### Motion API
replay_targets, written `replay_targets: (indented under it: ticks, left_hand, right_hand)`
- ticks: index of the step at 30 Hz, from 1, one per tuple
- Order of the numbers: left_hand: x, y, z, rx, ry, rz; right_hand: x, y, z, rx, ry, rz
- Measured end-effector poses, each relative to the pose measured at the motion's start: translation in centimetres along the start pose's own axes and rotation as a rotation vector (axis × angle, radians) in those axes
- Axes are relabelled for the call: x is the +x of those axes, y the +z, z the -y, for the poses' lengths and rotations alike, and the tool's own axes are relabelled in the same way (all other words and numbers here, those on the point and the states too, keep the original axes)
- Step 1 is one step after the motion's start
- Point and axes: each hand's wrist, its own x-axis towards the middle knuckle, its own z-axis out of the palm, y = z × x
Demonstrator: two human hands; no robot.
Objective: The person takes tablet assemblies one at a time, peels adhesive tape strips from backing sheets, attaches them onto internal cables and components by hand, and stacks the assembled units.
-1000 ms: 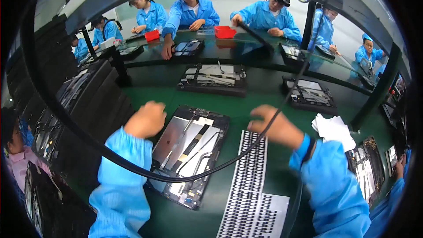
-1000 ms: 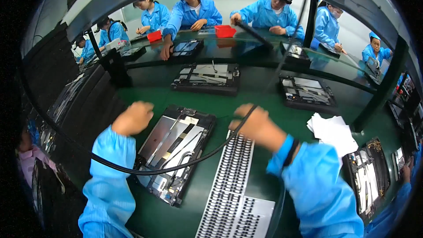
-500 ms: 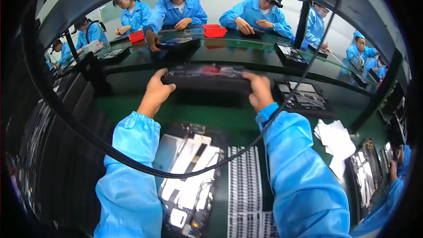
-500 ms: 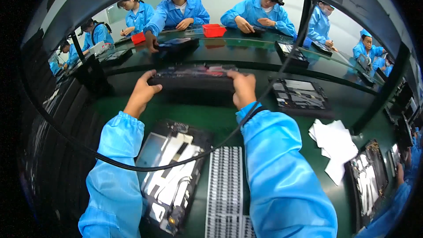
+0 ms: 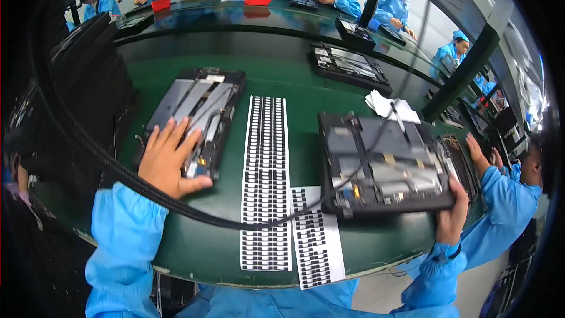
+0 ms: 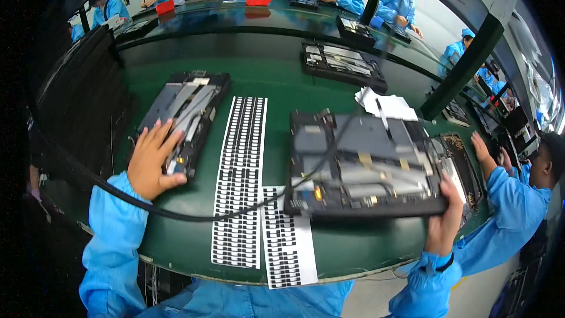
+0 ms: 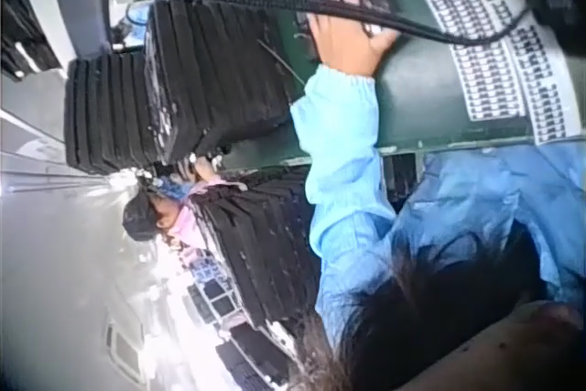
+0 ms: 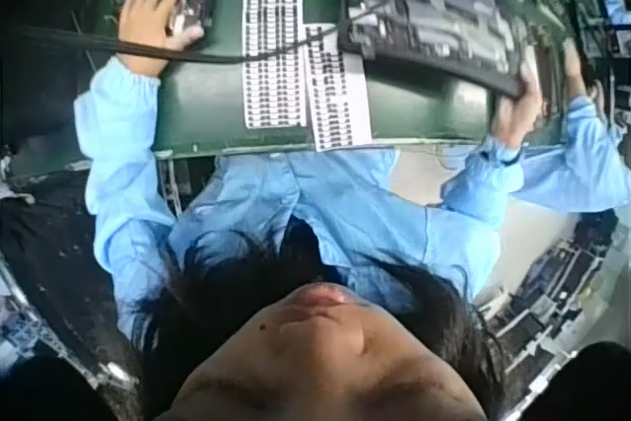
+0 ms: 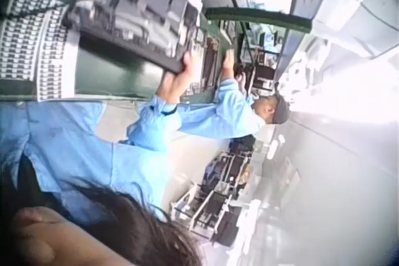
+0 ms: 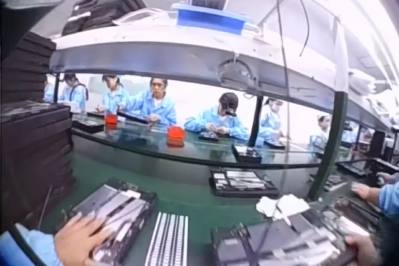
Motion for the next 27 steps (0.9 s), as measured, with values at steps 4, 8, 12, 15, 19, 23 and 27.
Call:
replay_targets:
  ticks: [4,8,12,15,19,23,27]
  left_hand:
    - [2.1,0.8,2.6,-0.029,-0.073,-0.065]
    - [2.9,0.6,-1.0,-0.265,0.283,-0.343]
    - [2.1,0.7,-10.6,-0.595,0.693,-0.077]
    - [1.6,1.7,-12.0,-0.622,0.772,-0.003]
    - [1.5,2.2,-11.9,-0.590,0.755,-0.029]
    - [1.7,1.9,-11.9,-0.572,0.761,-0.015]
    - [1.9,1.6,-12.0,-0.552,0.754,0.017]
  right_hand:
    - [-3.3,-3.8,-1.1,-0.044,-0.039,-0.077]
    - [-3.2,-6.8,-3.0,-0.197,-0.182,-0.061]
    - [-4.6,-1.9,-2.9,-1.615,-1.032,0.097]
    - [-8.8,5.1,-3.6,-1.453,-0.915,0.248]
    - [-12.0,12.8,-8.0,-1.399,-0.821,0.597]
    - [-11.7,14.2,-10.0,-1.561,-0.856,0.624]
    - [-10.8,14.2,-11.0,-1.400,-0.840,0.625]
